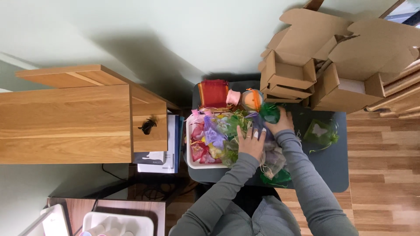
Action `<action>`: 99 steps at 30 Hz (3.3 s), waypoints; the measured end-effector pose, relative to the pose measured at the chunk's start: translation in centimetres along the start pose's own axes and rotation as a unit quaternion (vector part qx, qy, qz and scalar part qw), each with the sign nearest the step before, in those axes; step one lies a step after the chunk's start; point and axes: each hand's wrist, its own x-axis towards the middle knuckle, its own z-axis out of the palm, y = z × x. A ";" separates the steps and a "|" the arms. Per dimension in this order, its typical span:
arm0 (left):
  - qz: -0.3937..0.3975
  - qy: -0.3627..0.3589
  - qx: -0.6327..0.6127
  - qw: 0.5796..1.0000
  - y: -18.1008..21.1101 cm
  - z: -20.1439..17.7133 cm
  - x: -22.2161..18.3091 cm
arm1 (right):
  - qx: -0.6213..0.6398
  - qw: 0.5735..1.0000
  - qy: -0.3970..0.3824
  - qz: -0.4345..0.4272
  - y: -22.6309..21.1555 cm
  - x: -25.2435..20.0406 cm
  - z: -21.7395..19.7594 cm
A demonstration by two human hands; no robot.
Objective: The recorder is sorting and organizing various colored organza gift bags on a small table.
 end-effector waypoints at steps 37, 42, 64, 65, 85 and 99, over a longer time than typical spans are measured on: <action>-0.261 0.130 -0.447 0.846 -13.3 -12.2 -5.5 | 0.144 0.950 -0.053 -0.271 -10.9 -8.5 -5.0; -0.299 0.286 -0.530 0.740 -19.8 -1.2 -9.4 | 0.171 0.972 -0.073 -0.146 -8.2 -9.2 -1.5; -0.407 -0.030 -0.207 0.889 -16.9 -2.4 -9.5 | 0.015 0.999 0.003 0.033 -7.8 -9.1 2.2; -0.351 0.010 -0.265 0.898 -17.3 -1.2 -10.1 | -0.004 1.000 0.009 0.014 -7.8 -8.7 2.3; -0.416 0.034 -0.307 0.855 -19.5 -8.9 -8.9 | -0.066 0.994 0.006 -0.092 -6.9 -9.3 -0.3; -0.398 0.033 -0.153 0.904 -23.4 1.9 -5.5 | -0.021 0.994 0.042 -0.099 -7.3 -10.9 -1.8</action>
